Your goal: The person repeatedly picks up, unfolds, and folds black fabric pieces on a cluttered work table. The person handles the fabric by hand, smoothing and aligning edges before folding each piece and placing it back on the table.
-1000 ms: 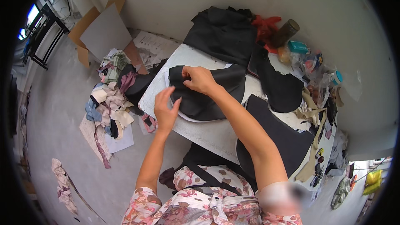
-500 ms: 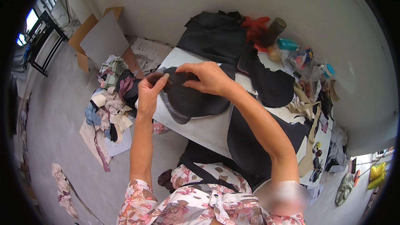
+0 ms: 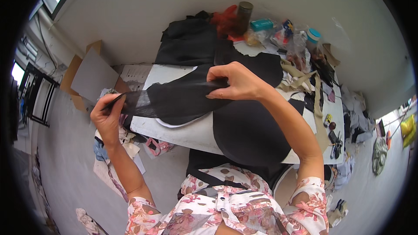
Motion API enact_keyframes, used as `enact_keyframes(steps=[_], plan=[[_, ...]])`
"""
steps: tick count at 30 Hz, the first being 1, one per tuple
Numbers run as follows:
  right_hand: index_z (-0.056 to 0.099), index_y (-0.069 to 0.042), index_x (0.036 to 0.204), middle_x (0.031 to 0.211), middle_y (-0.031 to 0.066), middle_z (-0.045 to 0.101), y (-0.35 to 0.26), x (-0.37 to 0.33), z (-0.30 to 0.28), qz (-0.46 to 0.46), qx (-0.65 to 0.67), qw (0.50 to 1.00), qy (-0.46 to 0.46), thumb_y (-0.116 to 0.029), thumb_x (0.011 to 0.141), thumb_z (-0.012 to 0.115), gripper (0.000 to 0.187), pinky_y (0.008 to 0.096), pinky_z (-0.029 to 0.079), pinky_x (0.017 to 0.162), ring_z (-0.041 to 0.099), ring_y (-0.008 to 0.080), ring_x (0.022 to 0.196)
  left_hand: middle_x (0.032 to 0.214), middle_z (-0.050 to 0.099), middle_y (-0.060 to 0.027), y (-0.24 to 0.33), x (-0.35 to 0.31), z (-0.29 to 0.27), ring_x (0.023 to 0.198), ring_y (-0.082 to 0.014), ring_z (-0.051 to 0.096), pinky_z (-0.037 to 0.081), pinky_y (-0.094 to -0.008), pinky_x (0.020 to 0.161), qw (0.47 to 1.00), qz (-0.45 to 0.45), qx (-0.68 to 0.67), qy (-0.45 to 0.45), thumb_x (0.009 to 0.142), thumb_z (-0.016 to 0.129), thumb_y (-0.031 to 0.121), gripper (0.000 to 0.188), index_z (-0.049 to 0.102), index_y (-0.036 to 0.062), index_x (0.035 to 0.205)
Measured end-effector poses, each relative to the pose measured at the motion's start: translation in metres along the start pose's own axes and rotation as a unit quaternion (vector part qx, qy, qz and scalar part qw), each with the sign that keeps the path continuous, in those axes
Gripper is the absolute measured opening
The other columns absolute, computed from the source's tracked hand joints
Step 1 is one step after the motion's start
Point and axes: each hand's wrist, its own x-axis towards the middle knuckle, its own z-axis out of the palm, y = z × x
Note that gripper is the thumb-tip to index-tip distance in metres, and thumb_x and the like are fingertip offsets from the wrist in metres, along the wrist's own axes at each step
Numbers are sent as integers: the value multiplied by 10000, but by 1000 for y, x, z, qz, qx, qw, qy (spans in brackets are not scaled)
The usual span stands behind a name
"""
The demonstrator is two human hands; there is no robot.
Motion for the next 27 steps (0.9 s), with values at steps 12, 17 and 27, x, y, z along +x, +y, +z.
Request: enact_keyframes(steps=[12, 17, 27], plan=[[538, 16, 785, 706, 129, 635, -62, -198, -9, 5, 286, 909, 303, 27, 634, 814, 315, 371, 567, 673, 679, 246, 696, 663, 600, -118, 18, -35, 55, 459, -170, 558, 469, -281, 412, 940, -89, -300, -137, 862, 649, -3, 79, 575, -12, 836], [536, 18, 841, 712, 92, 630, -48, -226, -4, 1, 244, 898, 368, -12, 798, 729, 200, 295, 556, 618, 680, 201, 670, 690, 611, -111, -1, -48, 102, 459, -206, 591, 448, -296, 374, 904, -244, -323, -135, 893, 632, 16, 58, 612, -29, 924], [595, -2, 906, 721, -2, 604, 36, -249, 9, 219, 174, 847, 452, -104, 910, 629, 108, 210, 416, 510, 539, 45, 586, 737, 645, -12, -65, -65, 169, 637, -44, 545, 407, -177, 580, 929, -296, -151, -163, 870, 720, 129, 141, 653, 5, 883]])
